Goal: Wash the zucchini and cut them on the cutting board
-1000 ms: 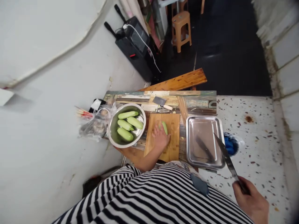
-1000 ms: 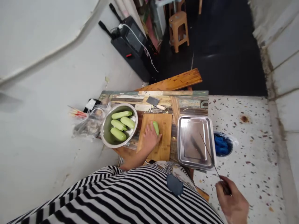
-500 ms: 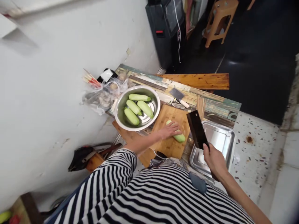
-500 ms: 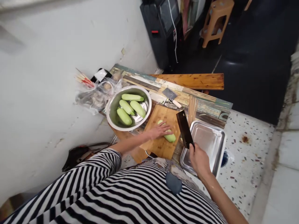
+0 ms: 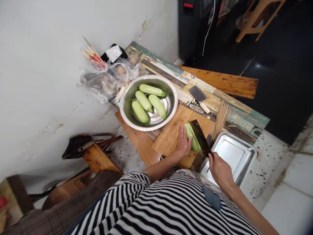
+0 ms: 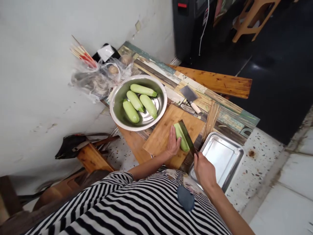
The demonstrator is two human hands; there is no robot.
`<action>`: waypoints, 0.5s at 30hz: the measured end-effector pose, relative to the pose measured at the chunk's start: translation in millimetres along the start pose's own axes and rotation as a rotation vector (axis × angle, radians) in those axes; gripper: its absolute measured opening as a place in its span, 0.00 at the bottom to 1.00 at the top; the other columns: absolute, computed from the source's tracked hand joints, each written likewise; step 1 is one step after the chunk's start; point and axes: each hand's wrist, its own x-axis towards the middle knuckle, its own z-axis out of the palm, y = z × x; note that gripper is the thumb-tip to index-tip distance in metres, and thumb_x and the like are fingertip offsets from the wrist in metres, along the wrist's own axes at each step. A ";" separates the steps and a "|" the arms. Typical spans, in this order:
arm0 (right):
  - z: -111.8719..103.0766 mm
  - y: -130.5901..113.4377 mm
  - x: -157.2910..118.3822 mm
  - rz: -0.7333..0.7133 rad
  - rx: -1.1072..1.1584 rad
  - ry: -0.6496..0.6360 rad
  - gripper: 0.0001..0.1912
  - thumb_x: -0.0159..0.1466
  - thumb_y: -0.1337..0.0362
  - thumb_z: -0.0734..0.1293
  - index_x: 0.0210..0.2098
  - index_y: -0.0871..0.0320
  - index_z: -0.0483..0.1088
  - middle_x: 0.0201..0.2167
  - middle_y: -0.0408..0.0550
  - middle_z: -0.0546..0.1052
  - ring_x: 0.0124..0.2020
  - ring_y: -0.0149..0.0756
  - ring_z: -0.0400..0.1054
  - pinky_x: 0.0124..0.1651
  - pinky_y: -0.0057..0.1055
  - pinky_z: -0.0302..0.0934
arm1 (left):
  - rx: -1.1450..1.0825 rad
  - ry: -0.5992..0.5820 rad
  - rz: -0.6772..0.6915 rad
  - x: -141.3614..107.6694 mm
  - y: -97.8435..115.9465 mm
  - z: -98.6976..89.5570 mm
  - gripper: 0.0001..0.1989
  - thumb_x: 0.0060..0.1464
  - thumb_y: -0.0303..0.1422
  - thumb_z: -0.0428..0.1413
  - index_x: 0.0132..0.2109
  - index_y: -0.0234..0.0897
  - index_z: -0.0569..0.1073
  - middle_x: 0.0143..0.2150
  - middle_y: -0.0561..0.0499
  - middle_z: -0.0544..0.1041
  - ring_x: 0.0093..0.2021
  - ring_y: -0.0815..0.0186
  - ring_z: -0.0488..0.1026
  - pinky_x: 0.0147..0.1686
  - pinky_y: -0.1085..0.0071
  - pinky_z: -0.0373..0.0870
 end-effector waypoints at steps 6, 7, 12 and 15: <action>4.8 7.6 -8.2 -0.040 0.012 -0.017 0.16 0.74 0.58 0.51 0.35 0.57 0.62 0.24 0.49 0.74 0.24 0.40 0.70 0.27 0.31 0.49 | 0.051 0.009 0.041 2.5 -19.2 5.3 0.35 0.61 0.38 0.53 0.72 0.38 0.53 0.75 0.43 0.48 0.76 0.53 0.38 0.73 0.51 0.42; 4.7 8.2 -8.2 -0.034 0.006 -0.029 0.15 0.74 0.58 0.52 0.35 0.57 0.62 0.24 0.49 0.74 0.24 0.41 0.70 0.27 0.31 0.49 | 0.110 0.016 0.068 2.4 -24.3 6.9 0.37 0.61 0.40 0.52 0.73 0.40 0.49 0.76 0.44 0.46 0.76 0.54 0.39 0.74 0.50 0.43; -0.2 8.1 -6.3 -0.029 -0.004 -0.047 0.11 0.73 0.60 0.54 0.41 0.58 0.62 0.27 0.51 0.76 0.25 0.42 0.71 0.27 0.30 0.48 | 0.352 0.061 0.224 3.4 -40.8 13.8 0.39 0.64 0.42 0.44 0.75 0.38 0.36 0.76 0.43 0.42 0.75 0.53 0.40 0.73 0.48 0.49; -2.6 7.5 -6.1 -0.120 0.030 0.045 0.11 0.73 0.61 0.53 0.47 0.60 0.61 0.30 0.53 0.77 0.25 0.41 0.72 0.25 0.28 0.49 | 0.393 0.067 0.219 3.9 -40.3 14.8 0.39 0.64 0.42 0.44 0.75 0.36 0.36 0.76 0.42 0.43 0.75 0.53 0.41 0.73 0.49 0.50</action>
